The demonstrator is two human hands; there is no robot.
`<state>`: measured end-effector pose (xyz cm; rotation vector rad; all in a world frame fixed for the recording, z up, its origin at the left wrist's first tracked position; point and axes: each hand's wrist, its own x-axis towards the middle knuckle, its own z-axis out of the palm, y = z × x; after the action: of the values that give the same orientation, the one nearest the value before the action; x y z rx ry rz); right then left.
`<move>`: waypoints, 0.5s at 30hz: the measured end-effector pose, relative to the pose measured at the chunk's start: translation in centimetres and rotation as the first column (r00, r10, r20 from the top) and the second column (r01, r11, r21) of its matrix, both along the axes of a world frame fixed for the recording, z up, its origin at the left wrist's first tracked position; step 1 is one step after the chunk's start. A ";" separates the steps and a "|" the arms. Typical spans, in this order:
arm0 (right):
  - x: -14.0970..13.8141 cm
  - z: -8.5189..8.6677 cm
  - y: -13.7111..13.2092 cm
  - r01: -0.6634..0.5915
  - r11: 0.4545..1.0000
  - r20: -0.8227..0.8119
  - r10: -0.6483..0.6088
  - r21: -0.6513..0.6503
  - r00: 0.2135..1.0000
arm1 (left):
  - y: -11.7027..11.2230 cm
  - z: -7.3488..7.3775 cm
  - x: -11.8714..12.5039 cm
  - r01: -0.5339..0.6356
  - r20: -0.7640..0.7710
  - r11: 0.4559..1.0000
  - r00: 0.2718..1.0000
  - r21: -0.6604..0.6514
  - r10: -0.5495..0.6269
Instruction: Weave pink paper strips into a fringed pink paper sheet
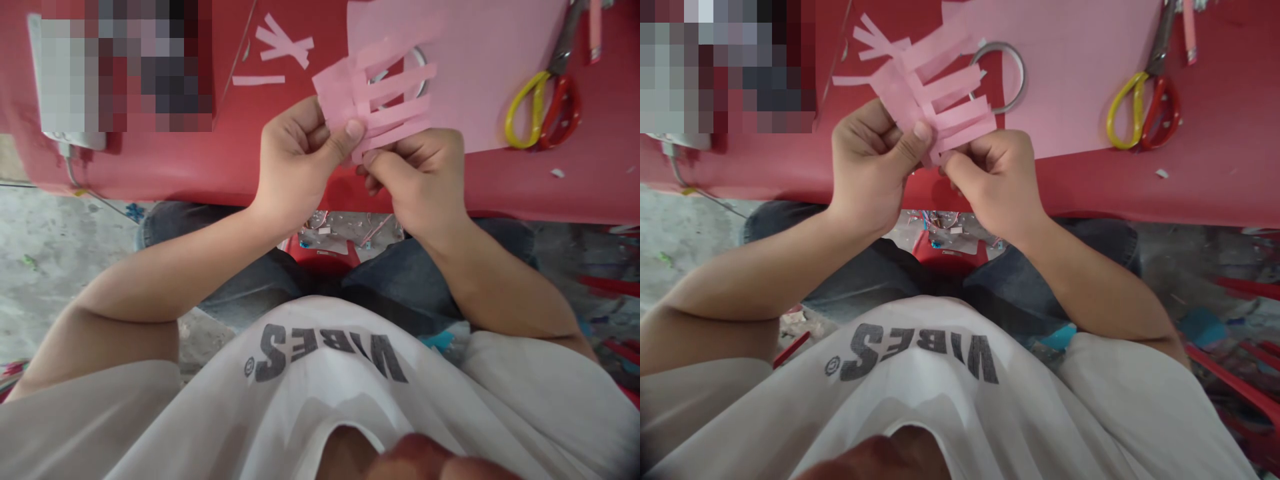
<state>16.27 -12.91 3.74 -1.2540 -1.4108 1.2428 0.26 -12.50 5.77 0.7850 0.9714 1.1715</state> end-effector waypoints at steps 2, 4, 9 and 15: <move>-0.2 0.1 0.0 0.035 0.999 -0.019 -0.034 0.039 0.999 | -0.1 0.0 0.0 0.011 0.018 0.999 1.000 0.032 -0.012; -0.3 0.3 0.0 0.024 0.999 -0.023 -0.023 0.048 0.999 | -0.1 0.1 0.1 0.018 0.007 0.999 1.000 0.050 -0.018; -0.2 0.4 0.1 -0.006 0.993 0.027 0.003 0.116 1.000 | -0.2 0.4 0.3 -0.005 -0.027 0.998 1.000 0.062 0.007; 0.1 0.6 0.0 0.058 0.979 0.048 -0.069 0.198 0.996 | 0.3 0.0 0.1 -0.040 -0.031 0.999 0.999 0.027 0.041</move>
<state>16.41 -12.88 4.37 -1.1954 -1.4824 1.0064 0.31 -12.23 5.79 0.8098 1.0038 1.2125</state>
